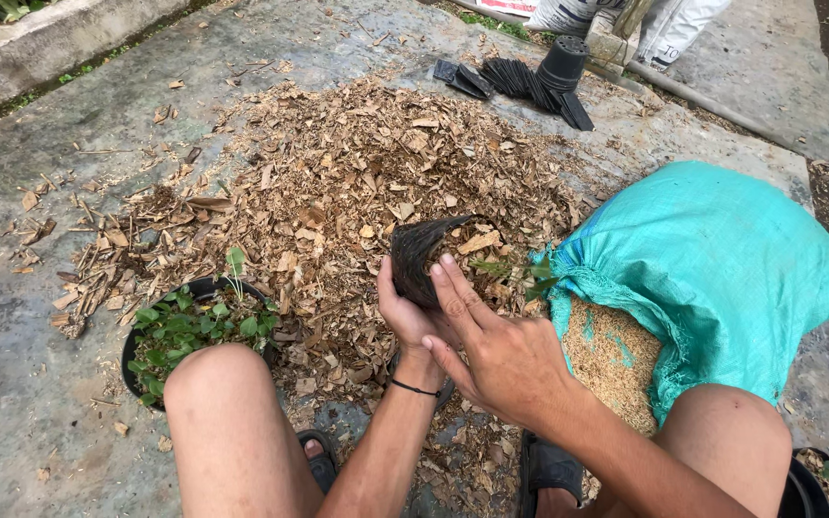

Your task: The person sits on a concrete surface and fills a small black nursery pot with wood chips from a nearby pile. They then take a small green plant from a larger container, place it into the pot, and cover the roots with more wood chips.

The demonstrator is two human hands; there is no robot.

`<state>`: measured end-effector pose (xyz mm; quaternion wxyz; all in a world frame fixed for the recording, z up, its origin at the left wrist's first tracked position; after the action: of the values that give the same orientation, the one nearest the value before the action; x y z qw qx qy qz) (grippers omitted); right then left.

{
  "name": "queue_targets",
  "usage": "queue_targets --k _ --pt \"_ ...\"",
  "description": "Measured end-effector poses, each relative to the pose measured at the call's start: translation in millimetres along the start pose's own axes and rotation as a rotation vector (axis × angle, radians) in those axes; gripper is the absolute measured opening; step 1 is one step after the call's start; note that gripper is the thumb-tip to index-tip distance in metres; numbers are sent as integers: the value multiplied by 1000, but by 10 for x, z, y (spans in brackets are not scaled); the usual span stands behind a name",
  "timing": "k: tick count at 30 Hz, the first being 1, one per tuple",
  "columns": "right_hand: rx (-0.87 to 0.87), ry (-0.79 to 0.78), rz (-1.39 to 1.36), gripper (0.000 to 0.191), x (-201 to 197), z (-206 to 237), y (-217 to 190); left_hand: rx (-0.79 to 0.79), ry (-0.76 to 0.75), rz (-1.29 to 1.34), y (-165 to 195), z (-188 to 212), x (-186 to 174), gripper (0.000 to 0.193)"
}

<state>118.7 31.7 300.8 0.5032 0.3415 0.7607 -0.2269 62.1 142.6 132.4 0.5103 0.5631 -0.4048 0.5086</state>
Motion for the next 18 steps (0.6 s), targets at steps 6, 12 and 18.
queue_targets --k 6,12,18 --pt "-151 237 -99 55 -253 97 -89 19 -18 -64 -40 -86 -139 46" --pt "-116 569 -257 31 -555 311 152 -109 264 -20 -74 24 -206 50" --pt "-23 368 -147 56 -514 83 523 -190 222 -17 -61 115 90 51"
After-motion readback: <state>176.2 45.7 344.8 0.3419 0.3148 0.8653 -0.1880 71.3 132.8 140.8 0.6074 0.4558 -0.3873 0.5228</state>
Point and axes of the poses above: each hand's wrist, its own z-axis away from the middle knuckle, its own x-axis out of the palm, y = z × x, the point moved 10 cm from there along -z, towards the middle knuckle, and after that the axes turned 2 degrees about -y, right-handed, at the moved point
